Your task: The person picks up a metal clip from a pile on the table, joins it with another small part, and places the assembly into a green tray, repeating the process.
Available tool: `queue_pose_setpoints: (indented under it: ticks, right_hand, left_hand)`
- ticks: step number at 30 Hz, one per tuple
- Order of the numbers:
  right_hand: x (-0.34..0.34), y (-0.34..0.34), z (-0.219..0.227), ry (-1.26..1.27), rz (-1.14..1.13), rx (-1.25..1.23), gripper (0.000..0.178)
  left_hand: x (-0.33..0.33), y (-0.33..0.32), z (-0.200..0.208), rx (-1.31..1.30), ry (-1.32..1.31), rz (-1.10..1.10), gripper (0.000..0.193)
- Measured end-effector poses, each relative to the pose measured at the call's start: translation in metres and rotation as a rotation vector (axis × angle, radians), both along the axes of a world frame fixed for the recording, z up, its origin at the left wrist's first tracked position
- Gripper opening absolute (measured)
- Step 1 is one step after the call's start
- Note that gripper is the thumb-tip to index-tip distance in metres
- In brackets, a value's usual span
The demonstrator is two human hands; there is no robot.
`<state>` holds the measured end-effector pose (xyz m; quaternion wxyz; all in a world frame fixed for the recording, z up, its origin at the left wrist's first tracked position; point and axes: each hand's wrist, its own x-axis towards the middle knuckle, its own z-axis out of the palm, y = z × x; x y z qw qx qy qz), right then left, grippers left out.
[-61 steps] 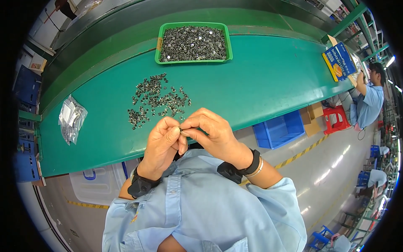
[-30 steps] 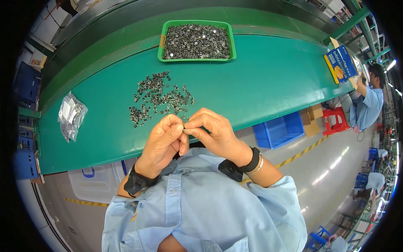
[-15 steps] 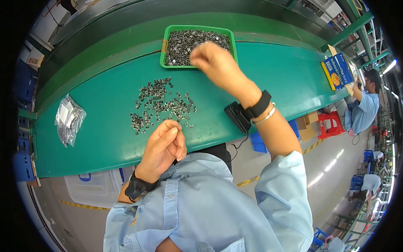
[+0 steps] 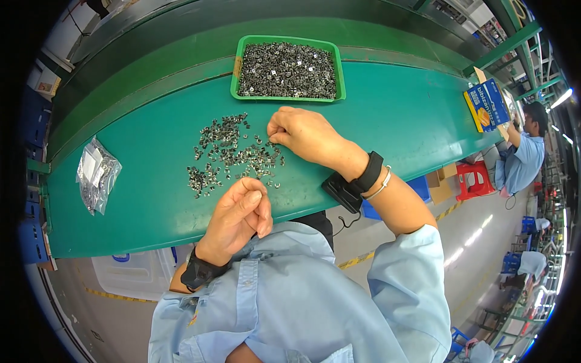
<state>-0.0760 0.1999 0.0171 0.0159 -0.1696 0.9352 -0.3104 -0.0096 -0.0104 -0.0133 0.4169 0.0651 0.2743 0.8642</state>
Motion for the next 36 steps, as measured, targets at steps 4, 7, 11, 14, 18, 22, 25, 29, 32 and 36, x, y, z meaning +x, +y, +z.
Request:
queue_pose_setpoints:
  ticks: [4, 7, 11, 14, 18, 22, 25, 29, 32, 36]
  right_hand:
    - [0.004, 0.004, -0.004, -0.027, -0.052, -0.118, 0.010]
    - [0.006, 0.006, 0.003, -0.035, -0.128, -0.105, 0.010]
    - [0.004, 0.003, 0.000, 0.041, 0.000, 0.027, 0.012]
    - [0.001, 0.001, 0.004, 0.037, 0.051, 0.073, 0.012]
    - [-0.001, 0.000, 0.005, -0.019, 0.065, 0.066, 0.013]
    - [0.006, 0.001, 0.010, -0.015, 0.021, -0.018, 0.012]
    - [0.017, -0.005, 0.023, 0.019, 0.037, -0.071, 0.013]
    - [0.042, -0.013, 0.031, 0.116, 0.104, -0.103, 0.014]
    - [0.057, -0.018, 0.029, 0.230, 0.153, -0.103, 0.015]
    - [0.070, -0.024, 0.024, 0.342, 0.137, -0.105, 0.016]
  left_hand:
    - [0.000, 0.000, 0.001, 0.016, -0.010, 0.007, 0.012]
    - [0.001, 0.000, 0.000, 0.015, -0.008, 0.012, 0.013]
    - [0.001, 0.001, 0.000, 0.004, -0.005, 0.028, 0.013]
    - [0.002, 0.001, 0.000, -0.002, 0.003, 0.030, 0.014]
    - [0.002, 0.001, 0.001, -0.009, 0.004, 0.037, 0.014]
    - [0.002, 0.001, 0.001, 0.001, 0.003, 0.022, 0.016]
    - [0.000, 0.000, 0.003, -0.043, 0.011, 0.079, 0.017]
    - [-0.004, 0.005, 0.012, -0.140, 0.075, 0.158, 0.017]
    - [-0.002, 0.007, 0.011, -0.185, 0.113, 0.188, 0.017]
    - [0.003, 0.007, 0.007, -0.183, 0.132, 0.185, 0.018]
